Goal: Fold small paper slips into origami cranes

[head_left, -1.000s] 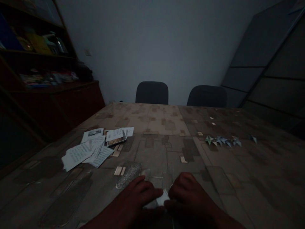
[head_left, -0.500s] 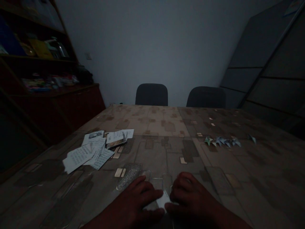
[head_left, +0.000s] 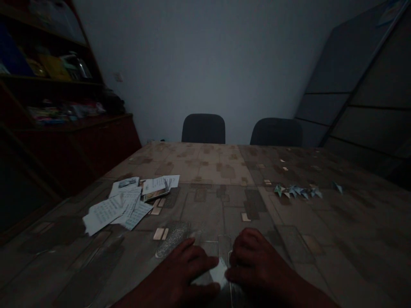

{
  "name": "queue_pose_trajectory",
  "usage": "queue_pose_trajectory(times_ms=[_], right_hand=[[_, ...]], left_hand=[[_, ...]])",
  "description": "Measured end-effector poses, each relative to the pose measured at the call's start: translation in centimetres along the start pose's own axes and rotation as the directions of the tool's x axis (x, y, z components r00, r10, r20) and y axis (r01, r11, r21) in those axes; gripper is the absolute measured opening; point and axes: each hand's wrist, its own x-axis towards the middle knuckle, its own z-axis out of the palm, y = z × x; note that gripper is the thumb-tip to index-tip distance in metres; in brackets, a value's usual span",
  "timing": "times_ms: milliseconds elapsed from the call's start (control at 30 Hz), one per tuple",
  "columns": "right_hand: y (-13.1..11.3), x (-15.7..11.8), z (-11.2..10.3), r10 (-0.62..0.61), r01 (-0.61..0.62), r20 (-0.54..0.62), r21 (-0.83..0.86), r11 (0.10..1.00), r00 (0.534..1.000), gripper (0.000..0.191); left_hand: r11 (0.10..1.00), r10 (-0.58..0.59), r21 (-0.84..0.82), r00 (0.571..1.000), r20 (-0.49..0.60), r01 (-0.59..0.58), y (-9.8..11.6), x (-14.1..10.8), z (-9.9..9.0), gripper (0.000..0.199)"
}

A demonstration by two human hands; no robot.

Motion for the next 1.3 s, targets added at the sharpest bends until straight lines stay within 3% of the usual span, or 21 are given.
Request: queue_pose_trajectory(times_ms=[133, 200, 267, 367, 567, 733, 967, 1133, 1300], right_hand=[[-0.4, 0.1, 0.2, 0.192, -0.189, 0.002, 0.183, 0.965, 0.981, 0.017], [-0.9, 0.3, 0.5, 0.353, -0.352, 0.036, 0.211, 0.912, 0.935, 0.017], [-1.4, 0.6, 0.9, 0.459, -0.471, 0.105, 0.183, 0.863, 0.882, 0.03], [-2.0, 1.2, 1.3, 0.544, -0.569, 0.181, 0.14, 0.81, 0.819, 0.042], [-2.1, 1.7, 1.0, 0.632, -0.667, 0.224, 0.158, 0.728, 0.742, 0.037], [-1.9, 1.5, 1.3, 0.632, -0.656, 0.179, 0.156, 0.739, 0.754, 0.029], [-2.0, 1.3, 1.3, 0.622, -0.649, 0.192, 0.152, 0.745, 0.759, 0.034], [-1.5, 1.2, 1.2, 0.622, -0.648, 0.185, 0.171, 0.742, 0.761, 0.027], [-1.6, 1.4, 1.1, 0.586, -0.609, 0.168, 0.172, 0.774, 0.793, 0.019]], left_hand=[[0.995, -0.096, -0.036, 0.995, -0.035, 0.095, 0.3, 0.2, 0.6, 0.025], [0.983, -0.172, -0.074, 0.984, -0.054, 0.168, 0.3, 0.3, 0.7, 0.02], [0.976, -0.201, -0.097, 0.977, -0.068, 0.194, 0.3, 0.3, 0.7, 0.016], [0.986, -0.145, -0.089, 0.987, -0.068, 0.139, 0.2, 0.1, 0.8, 0.019], [0.979, -0.181, -0.109, 0.982, -0.057, 0.174, 0.1, -0.1, 1.4, 0.013], [0.978, -0.173, -0.127, 0.983, -0.062, 0.164, 0.1, -0.2, 1.5, 0.013], [0.937, -0.313, -0.178, 0.949, -0.046, 0.3, 0.2, 0.2, 1.7, 0.013], [0.966, -0.229, -0.142, 0.971, -0.07, 0.218, 0.3, 0.1, 2.0, 0.007], [0.98, -0.189, -0.084, 0.973, -0.137, 0.178, 0.0, 0.0, 2.7, 0.002]])
